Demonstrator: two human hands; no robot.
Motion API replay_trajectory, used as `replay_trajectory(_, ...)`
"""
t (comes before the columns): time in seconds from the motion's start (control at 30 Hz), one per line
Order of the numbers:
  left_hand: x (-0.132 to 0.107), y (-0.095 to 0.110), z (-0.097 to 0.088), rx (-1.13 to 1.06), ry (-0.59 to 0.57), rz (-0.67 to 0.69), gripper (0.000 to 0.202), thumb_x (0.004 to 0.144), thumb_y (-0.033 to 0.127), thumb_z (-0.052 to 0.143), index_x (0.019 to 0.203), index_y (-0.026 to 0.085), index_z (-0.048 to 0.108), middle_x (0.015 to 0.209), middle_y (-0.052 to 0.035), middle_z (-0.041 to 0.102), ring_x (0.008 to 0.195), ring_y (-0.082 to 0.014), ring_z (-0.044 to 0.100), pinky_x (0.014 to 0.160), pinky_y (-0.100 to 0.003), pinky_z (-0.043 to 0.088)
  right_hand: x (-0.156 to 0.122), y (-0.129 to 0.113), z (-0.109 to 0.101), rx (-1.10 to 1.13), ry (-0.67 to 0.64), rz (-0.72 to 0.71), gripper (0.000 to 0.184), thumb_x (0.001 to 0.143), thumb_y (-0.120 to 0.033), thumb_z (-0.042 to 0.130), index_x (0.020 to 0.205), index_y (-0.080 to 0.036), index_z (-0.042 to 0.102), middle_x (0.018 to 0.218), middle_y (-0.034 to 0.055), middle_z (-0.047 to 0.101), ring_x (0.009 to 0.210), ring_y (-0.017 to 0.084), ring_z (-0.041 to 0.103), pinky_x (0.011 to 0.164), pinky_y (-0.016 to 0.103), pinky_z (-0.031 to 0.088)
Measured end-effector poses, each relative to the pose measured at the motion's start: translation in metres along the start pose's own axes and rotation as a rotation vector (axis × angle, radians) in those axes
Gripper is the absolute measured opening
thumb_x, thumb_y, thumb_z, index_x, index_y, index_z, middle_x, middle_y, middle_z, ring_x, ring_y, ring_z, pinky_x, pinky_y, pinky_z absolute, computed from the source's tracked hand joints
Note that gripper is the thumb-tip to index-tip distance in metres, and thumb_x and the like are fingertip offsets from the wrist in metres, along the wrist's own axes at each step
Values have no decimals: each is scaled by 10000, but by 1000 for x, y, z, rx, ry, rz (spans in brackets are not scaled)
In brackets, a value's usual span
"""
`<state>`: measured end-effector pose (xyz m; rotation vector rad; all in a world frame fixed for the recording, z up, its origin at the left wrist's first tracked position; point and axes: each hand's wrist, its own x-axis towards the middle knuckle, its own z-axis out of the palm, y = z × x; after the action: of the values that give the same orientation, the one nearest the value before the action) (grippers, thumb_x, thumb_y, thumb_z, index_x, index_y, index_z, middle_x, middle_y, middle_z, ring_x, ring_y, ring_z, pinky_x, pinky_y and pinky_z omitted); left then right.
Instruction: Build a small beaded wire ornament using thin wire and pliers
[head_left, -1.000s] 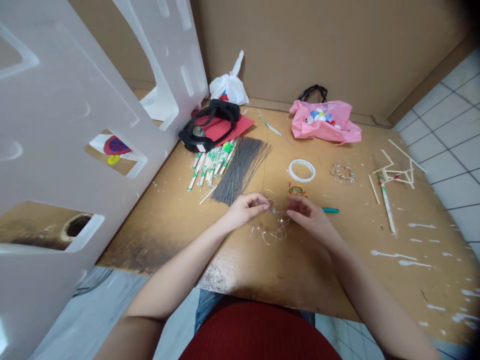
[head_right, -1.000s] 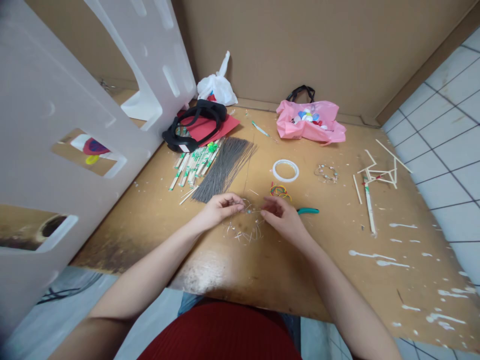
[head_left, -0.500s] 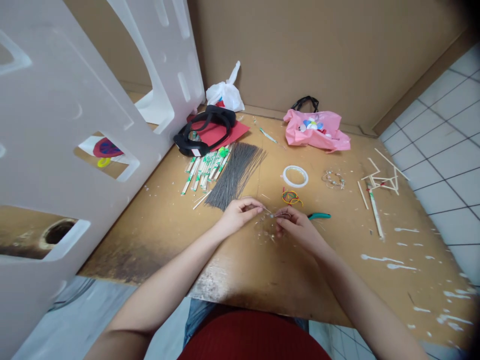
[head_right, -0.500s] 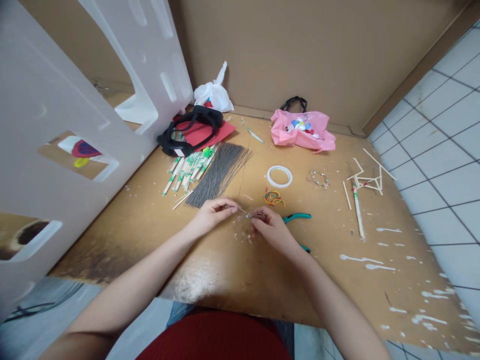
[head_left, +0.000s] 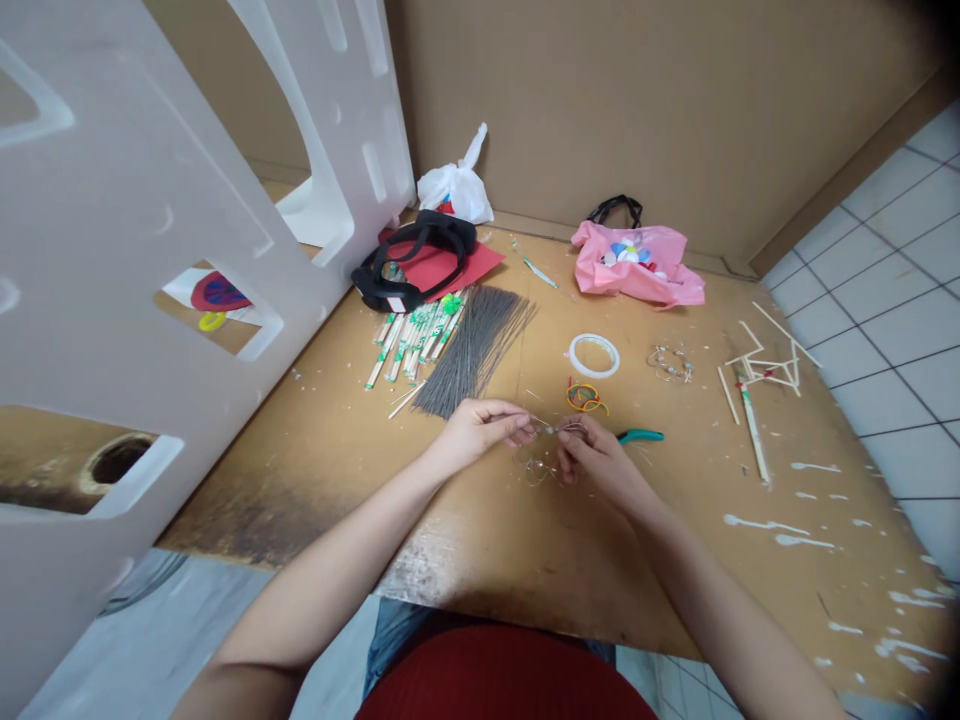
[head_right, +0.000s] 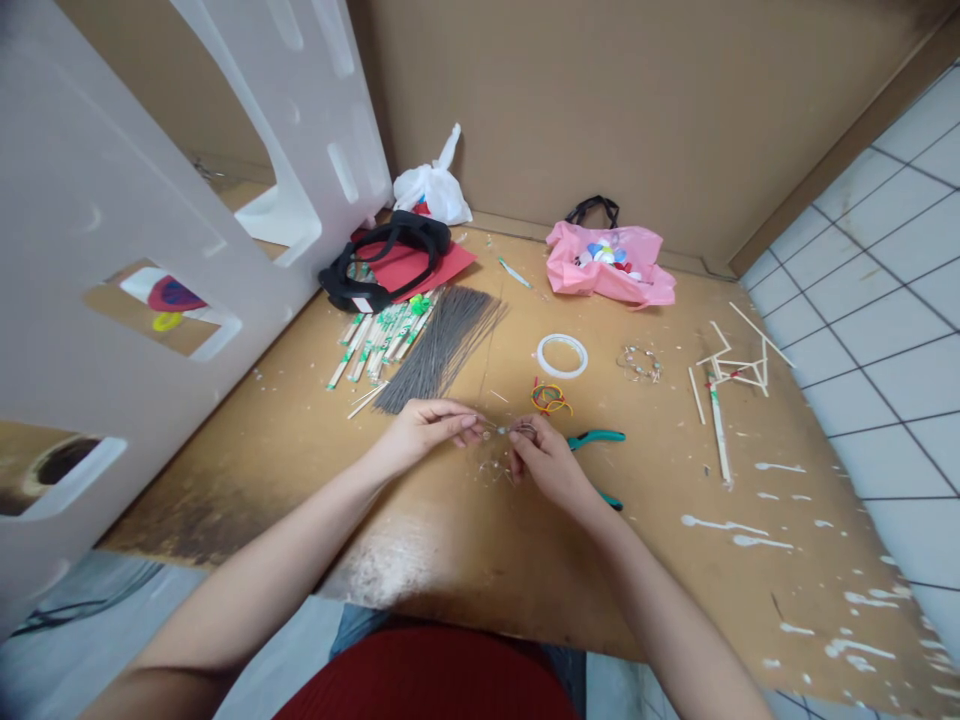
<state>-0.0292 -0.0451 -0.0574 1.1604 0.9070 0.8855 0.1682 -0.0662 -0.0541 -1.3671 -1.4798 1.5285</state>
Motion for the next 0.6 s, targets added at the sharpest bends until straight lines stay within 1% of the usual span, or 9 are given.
replay_trajectory(0.17, -2, 5, -1, 7, -46, 115, 279, 761, 372, 654, 803, 99, 693, 868, -80, 647, 674, -132, 665, 583, -230, 545, -2, -1, -1, 25, 16, -8, 184, 829, -389, 462, 864, -217, 404, 473, -94, 490, 414, 112, 475, 470, 256, 379)
replay_trajectory(0.3, -2, 3, 0, 27, -55, 148, 253, 769, 350, 651, 825, 108, 700, 841, -61, 617, 674, -122, 660, 596, -227, 557, -4, -3, 2, 26, 18, -4, 189, 838, -392, 463, 875, -215, 406, 473, -92, 489, 415, 111, 473, 470, 254, 375)
replay_trajectory(0.47, -1, -3, 2, 98, -32, 226, 234, 782, 333, 637, 827, 115, 711, 831, -70, 616, 714, -118, 636, 623, -229, 558, -5, -2, 4, 23, 19, -14, 176, 850, -381, 456, 882, -214, 414, 462, -93, 486, 402, 109, 463, 468, 251, 362)
replay_trajectory(0.6, -2, -6, 5, 208, -53, 271, 231, 797, 330, 617, 815, 121, 714, 819, -75, 610, 695, -111, 600, 576, -210, 529, -5, 0, 4, 21, 3, -18, 155, 860, -366, 445, 881, -217, 407, 462, -92, 488, 404, 112, 469, 472, 252, 365)
